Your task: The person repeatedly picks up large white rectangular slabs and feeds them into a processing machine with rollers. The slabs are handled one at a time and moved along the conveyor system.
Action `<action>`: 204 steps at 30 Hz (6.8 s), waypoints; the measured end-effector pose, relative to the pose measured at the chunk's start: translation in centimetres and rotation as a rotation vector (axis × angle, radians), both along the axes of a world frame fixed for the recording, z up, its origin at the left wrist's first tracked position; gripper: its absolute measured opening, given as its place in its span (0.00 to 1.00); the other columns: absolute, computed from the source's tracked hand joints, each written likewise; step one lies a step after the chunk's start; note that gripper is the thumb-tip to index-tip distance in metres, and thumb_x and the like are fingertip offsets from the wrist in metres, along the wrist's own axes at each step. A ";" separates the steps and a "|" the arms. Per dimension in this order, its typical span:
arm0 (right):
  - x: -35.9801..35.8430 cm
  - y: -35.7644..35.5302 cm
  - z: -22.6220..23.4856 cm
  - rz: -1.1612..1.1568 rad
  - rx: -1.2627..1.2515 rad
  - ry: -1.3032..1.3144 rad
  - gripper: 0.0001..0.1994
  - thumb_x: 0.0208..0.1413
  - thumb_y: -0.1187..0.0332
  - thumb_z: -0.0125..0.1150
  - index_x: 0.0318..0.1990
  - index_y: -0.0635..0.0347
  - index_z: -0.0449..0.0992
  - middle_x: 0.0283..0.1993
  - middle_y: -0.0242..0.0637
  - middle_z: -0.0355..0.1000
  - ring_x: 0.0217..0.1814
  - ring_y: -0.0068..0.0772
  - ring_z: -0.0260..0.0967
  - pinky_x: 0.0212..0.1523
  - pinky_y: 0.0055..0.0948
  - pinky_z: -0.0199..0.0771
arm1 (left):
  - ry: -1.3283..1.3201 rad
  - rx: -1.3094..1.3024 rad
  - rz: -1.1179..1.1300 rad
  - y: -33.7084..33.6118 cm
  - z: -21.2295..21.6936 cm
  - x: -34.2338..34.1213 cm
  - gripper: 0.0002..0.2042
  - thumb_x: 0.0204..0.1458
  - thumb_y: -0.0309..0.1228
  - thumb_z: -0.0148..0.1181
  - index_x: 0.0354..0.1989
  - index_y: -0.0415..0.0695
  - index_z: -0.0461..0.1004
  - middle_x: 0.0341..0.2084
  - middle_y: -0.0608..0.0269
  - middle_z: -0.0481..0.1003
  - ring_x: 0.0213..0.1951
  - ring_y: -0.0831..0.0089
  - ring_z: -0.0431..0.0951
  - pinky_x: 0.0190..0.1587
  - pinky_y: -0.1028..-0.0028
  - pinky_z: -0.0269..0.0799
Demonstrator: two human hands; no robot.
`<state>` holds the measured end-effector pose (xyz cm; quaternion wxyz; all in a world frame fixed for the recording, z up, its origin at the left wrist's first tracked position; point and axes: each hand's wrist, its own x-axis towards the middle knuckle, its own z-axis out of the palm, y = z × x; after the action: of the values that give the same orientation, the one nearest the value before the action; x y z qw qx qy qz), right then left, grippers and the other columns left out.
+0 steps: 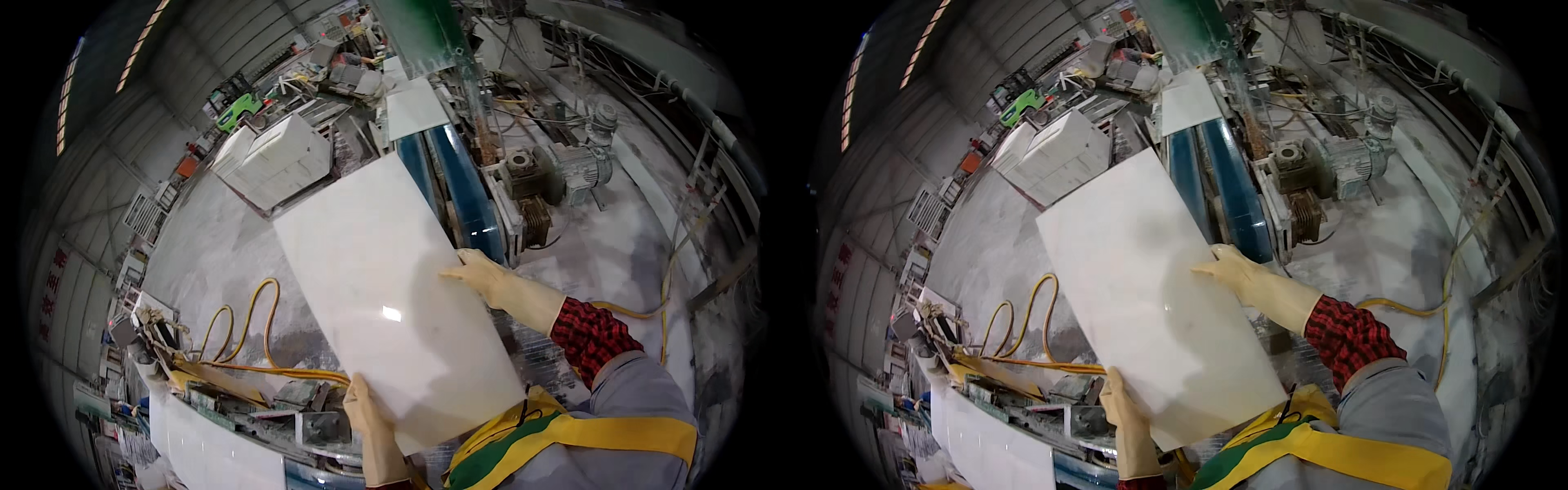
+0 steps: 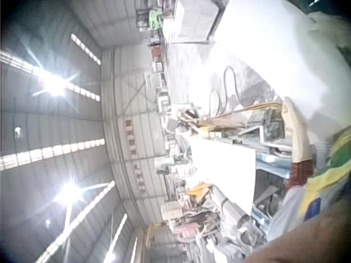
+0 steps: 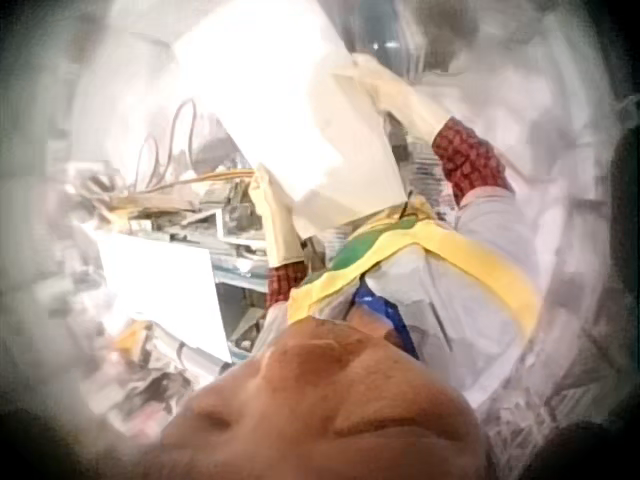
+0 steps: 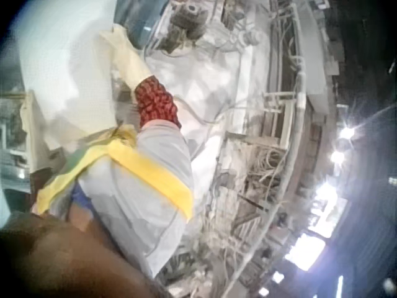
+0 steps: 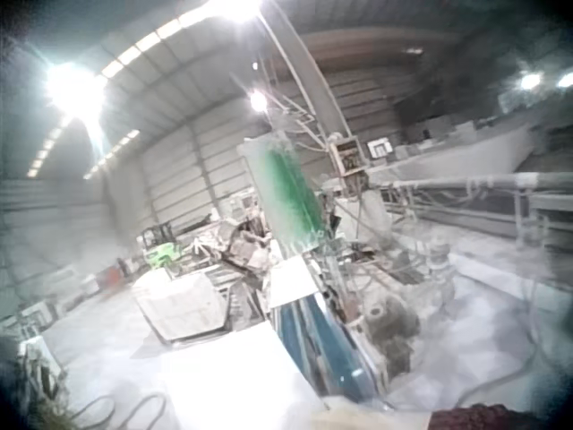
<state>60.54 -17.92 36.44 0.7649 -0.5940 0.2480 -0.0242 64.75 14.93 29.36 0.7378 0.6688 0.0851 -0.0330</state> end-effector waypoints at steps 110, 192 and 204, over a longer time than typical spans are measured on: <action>19.4 -24.8 -23.8 -0.720 0.306 0.195 0.27 0.76 0.49 0.42 0.48 0.68 0.78 0.43 0.47 0.83 0.36 0.37 0.82 0.35 0.30 0.84 | 0.459 -0.103 -0.695 -36.9 -12.4 35.3 0.22 0.72 0.42 0.49 0.46 0.29 0.76 0.43 0.42 0.82 0.41 0.61 0.85 0.48 0.65 0.85; 9.4 63.1 -20.5 0.696 -1.272 -1.173 0.25 0.61 0.64 0.60 0.65 0.61 0.72 0.69 0.55 0.68 0.73 0.63 0.61 0.76 0.56 0.54 | 0.116 1.256 0.985 56.5 -8.6 -37.9 0.21 0.68 0.33 0.55 0.64 0.34 0.72 0.59 0.37 0.75 0.60 0.45 0.76 0.65 0.56 0.70; 6.9 60.9 -13.8 0.899 -1.288 -1.094 0.22 0.61 0.67 0.60 0.62 0.61 0.73 0.67 0.53 0.70 0.70 0.59 0.65 0.73 0.50 0.62 | -0.020 1.636 0.545 67.9 -10.5 -28.6 0.23 0.62 0.36 0.58 0.64 0.39 0.70 0.64 0.38 0.68 0.65 0.37 0.66 0.69 0.46 0.58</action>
<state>67.47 42.94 22.60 0.2388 -0.8468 -0.4559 -0.1343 36.10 82.85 18.84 0.0071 0.9465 0.2332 0.2228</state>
